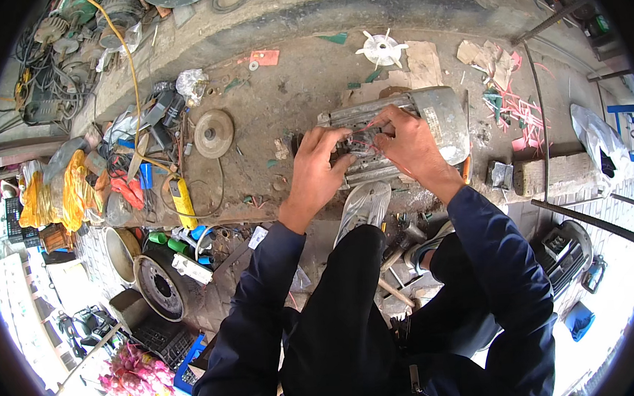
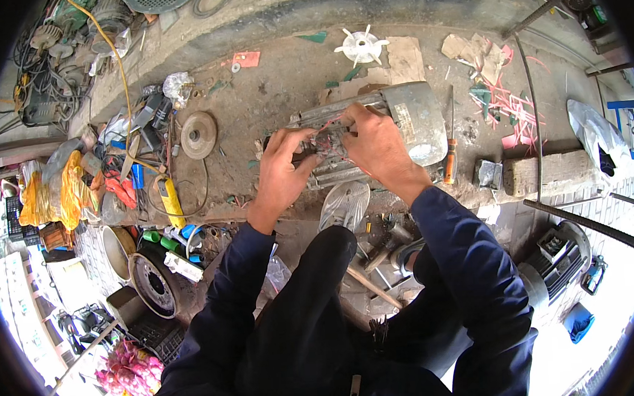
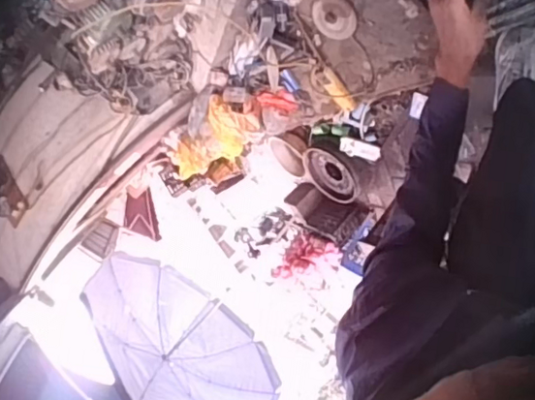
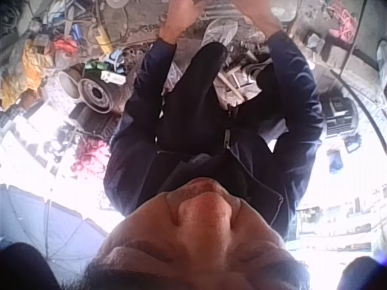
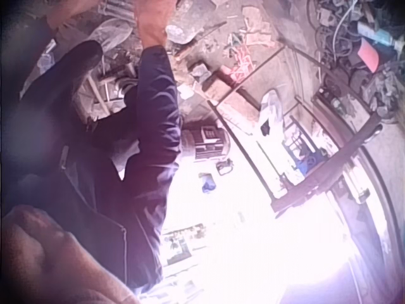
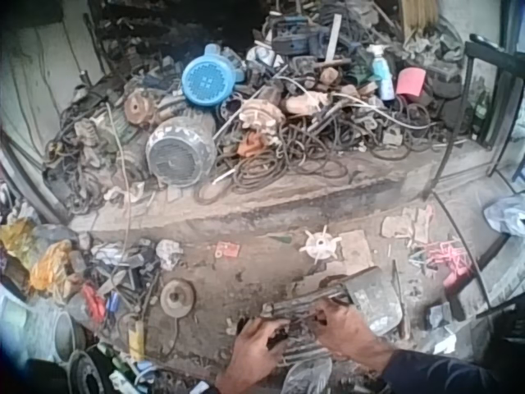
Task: The person uses a screwdriver to loosen and tighten screws on an electric motor, then wraps aluminum foil around the motor's terminal box. The person repeatedly adjusts the motor's position and continues to manipulate the screws and foil.
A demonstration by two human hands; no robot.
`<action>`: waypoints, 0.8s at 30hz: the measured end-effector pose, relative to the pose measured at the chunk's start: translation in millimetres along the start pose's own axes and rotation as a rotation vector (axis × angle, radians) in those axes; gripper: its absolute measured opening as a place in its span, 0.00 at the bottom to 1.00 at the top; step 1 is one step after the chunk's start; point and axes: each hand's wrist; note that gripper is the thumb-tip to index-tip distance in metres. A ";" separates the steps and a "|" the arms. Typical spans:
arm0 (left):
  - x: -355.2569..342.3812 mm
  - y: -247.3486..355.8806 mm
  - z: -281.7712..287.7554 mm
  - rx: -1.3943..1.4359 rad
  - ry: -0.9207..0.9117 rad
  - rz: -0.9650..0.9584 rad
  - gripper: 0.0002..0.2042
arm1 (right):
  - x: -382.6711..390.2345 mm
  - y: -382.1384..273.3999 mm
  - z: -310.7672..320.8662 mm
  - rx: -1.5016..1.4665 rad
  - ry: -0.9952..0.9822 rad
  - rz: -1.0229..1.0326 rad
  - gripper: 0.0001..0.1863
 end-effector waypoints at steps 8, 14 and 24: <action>4.5 -5.6 -10.0 -0.062 0.110 -0.106 0.23 | -0.4 2.9 -2.6 0.000 0.032 0.020 0.12; 6.3 -5.8 -11.4 -0.035 0.108 -0.071 0.23 | 0.0 0.5 -1.9 0.003 0.053 0.049 0.12; 5.2 -9.3 6.6 0.017 0.008 -0.060 0.24 | 18.9 -20.8 30.3 -0.303 -0.266 -0.016 0.17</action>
Point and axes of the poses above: each hand's wrist, its own x-axis away from the middle knuckle, its own z-axis out of the back of the hand, y = z × x, and after that the axes turned 3 degrees about -y, right-handed
